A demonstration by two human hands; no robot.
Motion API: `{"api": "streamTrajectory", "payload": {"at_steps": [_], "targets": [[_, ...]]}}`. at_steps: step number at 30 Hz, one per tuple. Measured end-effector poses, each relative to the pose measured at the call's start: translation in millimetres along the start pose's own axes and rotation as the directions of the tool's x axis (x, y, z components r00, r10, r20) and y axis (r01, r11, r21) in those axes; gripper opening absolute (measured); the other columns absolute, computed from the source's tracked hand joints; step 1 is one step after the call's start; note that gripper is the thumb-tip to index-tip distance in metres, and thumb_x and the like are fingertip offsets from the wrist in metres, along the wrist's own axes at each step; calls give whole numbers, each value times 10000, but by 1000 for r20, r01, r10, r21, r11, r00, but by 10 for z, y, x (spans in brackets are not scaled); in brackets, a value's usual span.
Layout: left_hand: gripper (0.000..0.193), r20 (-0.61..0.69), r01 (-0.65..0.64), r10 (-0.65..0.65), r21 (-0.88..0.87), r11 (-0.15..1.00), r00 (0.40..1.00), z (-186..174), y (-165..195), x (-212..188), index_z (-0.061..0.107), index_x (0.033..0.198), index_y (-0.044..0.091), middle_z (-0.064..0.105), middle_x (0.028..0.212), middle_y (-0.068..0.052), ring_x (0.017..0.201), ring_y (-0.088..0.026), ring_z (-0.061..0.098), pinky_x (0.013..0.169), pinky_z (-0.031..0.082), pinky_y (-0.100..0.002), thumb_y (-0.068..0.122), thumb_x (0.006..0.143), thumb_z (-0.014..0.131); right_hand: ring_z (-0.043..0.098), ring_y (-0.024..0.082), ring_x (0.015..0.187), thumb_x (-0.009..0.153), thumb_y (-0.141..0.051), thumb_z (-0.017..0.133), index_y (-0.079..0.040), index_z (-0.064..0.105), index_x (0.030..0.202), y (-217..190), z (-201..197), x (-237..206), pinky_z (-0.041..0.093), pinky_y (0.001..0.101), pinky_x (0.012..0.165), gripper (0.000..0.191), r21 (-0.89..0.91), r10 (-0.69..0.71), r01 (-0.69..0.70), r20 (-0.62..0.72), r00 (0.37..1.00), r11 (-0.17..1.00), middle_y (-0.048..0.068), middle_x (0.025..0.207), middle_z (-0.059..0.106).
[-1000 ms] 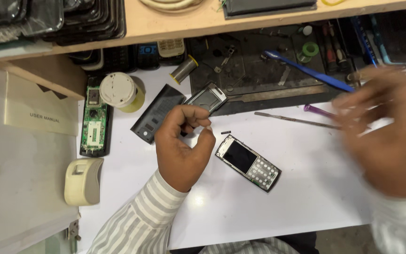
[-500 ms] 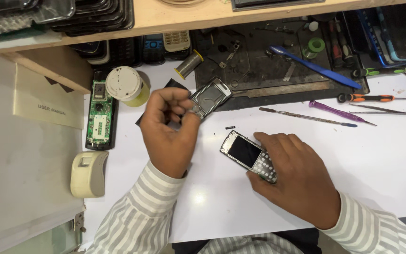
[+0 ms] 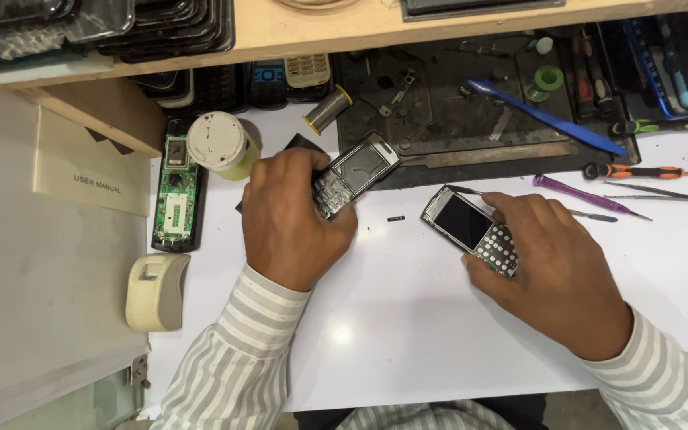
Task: The person repairs a Nokia mobile phone at a workbench. They apply adhesive from a tube onto a small component, press it into the phone housing, then use a screwdriver to pry and work on the keypad and screen assembly, handling the phone body, keypad, and covers.
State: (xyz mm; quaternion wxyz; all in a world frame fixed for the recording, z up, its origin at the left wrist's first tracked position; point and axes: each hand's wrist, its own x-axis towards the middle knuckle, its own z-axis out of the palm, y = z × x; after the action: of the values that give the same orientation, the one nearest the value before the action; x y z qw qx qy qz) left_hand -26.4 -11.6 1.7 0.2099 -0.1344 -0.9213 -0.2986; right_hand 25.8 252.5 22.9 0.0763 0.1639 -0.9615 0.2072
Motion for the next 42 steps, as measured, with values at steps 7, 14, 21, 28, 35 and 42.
{"api": "streamTrajectory", "payload": {"at_steps": [7,14,21,28,35,42], "targets": [[441,78,19,-19,-4,1000,997,43,-12,5,591,1016,25,672,965,-134,921,-365,602,814,466,-478,86,667,854,604,349,910,687,-207,866,30,601,1222,-11,2,55,495,466,802,643,-10,-98,97,-76,992,995,179,1022,629],[429,49,54,-49,-105,993,998,-58,17,29,586,989,25,672,949,-123,897,-345,615,790,496,-452,109,689,880,606,365,990,715,-212,845,18,604,1212,-39,-24,205,476,471,853,598,-21,-179,179,-41,983,984,186,1094,631],[424,0,143,-154,-373,917,988,-125,16,50,559,1026,2,661,1040,-128,877,-208,651,786,559,-323,77,762,882,614,351,1008,807,-184,795,16,648,1161,6,118,308,484,460,882,433,64,-123,130,-99,987,989,168,1086,642],[393,4,175,-207,-545,820,978,-144,-31,66,527,1051,-19,664,1153,-159,929,-134,660,836,590,-279,21,829,849,621,343,993,845,-173,778,24,674,1140,133,170,302,505,457,861,369,102,-93,107,-140,986,989,165,1088,655],[402,-3,188,-228,-554,811,974,-163,-21,74,520,1057,-6,663,1159,-154,936,-144,664,839,587,-288,8,815,841,622,363,999,845,-160,775,28,676,1125,145,155,325,495,464,875,351,94,-126,142,-157,980,985,176,1070,652],[480,-8,123,-145,-483,867,989,-102,6,35,522,1078,12,670,1199,-167,995,-202,679,893,570,-322,9,759,881,634,328,990,858,-127,763,24,681,1126,106,186,304,511,435,864,318,138,-89,112,-164,982,984,159,1064,662]]}}
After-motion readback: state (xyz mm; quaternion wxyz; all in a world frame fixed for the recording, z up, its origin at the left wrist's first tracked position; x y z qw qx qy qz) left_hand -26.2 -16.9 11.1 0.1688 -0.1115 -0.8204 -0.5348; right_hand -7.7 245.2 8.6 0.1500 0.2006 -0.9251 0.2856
